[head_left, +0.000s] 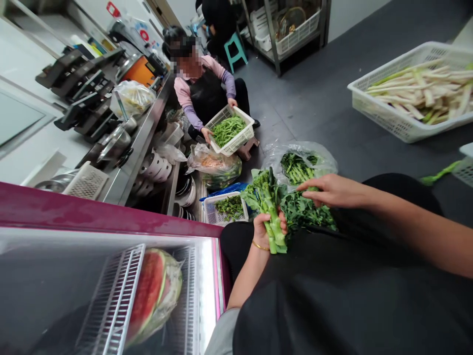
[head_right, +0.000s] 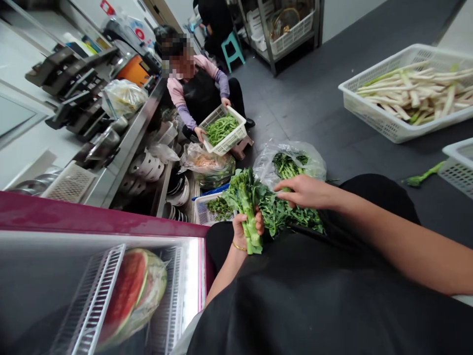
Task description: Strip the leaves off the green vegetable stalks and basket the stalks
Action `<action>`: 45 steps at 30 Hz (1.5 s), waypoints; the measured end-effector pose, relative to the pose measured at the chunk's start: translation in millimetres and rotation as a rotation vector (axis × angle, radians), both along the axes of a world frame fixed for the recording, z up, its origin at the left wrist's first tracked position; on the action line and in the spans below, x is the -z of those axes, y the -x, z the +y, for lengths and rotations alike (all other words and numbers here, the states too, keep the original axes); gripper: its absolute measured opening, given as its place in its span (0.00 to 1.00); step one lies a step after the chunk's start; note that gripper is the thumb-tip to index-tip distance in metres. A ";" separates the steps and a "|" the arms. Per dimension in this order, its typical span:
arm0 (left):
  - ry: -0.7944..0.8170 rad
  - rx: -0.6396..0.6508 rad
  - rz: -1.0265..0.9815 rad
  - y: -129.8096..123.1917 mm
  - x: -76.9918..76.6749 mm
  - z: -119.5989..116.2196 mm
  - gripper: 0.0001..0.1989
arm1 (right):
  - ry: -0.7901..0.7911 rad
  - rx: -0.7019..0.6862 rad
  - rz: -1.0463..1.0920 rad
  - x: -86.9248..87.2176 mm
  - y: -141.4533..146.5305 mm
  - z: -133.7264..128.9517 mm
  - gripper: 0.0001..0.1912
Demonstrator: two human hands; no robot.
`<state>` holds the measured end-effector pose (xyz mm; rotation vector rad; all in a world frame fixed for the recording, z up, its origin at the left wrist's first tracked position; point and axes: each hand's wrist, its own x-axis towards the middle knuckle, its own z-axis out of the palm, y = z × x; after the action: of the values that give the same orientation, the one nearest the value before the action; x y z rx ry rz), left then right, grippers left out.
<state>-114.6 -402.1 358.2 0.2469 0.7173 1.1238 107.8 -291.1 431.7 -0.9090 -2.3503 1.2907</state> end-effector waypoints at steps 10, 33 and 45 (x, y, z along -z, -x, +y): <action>-0.041 -0.125 0.412 -21.0 -23.5 2.8 0.15 | -0.295 0.236 0.198 16.8 68.1 -0.5 0.06; 0.003 0.085 0.106 -0.9 5.5 10.8 0.16 | 0.306 0.135 0.297 13.3 56.8 -15.4 0.16; 0.109 -0.185 0.193 -16.3 13.5 25.8 0.16 | -0.211 0.203 0.044 70.0 73.4 2.2 0.24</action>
<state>-98.3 -376.3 344.8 0.2015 0.9855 1.2428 34.4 -288.9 361.7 -1.0095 -2.2413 0.9548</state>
